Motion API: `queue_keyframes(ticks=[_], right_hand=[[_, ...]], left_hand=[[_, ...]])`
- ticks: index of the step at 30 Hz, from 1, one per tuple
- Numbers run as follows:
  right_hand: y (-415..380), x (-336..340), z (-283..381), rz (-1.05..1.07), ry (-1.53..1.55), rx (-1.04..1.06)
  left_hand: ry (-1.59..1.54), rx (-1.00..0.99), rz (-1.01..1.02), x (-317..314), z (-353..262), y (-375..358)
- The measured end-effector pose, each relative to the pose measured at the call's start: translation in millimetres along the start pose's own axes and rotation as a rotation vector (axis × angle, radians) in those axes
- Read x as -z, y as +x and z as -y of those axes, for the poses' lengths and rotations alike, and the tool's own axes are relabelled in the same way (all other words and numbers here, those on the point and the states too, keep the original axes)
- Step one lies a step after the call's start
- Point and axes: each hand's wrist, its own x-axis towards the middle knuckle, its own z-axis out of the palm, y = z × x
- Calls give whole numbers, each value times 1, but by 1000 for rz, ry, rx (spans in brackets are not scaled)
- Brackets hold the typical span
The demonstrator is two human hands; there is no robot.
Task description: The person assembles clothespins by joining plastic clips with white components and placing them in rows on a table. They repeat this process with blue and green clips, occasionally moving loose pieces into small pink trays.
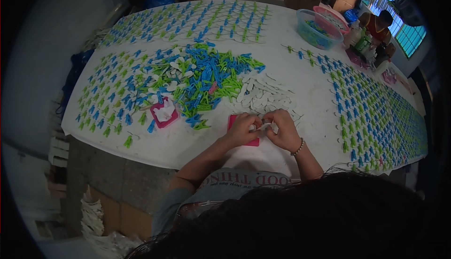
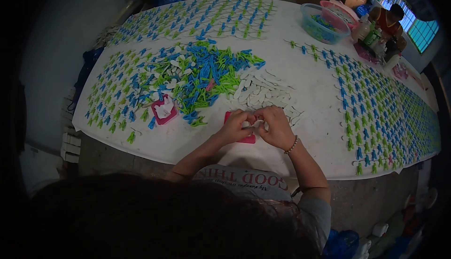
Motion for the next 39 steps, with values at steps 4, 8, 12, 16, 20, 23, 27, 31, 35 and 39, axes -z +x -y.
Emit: queue_keyframes(ticks=[4, 8, 12, 16, 20, 23, 27, 31, 35, 39], right_hand=[[30, -8, -12, 31, 347, -124], [63, -67, -51, 179, -35, -78], [96, -113, -46, 291, -429, -164], [113, -132, -55, 349, -471, -184], [113, -119, -55, 214, -200, -192], [102, -95, -48, 42, 116, -241], [71, -60, -41, -135, 512, -298], [30, -26, -22, -34, 649, -303], [1, -24, -4, -122, 943, -368], [-12, -34, -2, -198, 1004, -419]], left_hand=[[-29, 102, -163, 20, 4, -10], [-123, 276, -348, 44, 7, -36], [-162, 333, -379, 56, 1, -56], [-230, 324, -399, 60, 14, -72], [-345, 382, -394, 67, 12, -70], [-463, 431, -367, 66, 14, -63], [-571, 483, -318, 67, 12, -47], [-645, 477, -249, 67, 7, -34], [-682, 435, -184, 58, -1, -25], [-608, 377, -121, 56, -17, -16]])
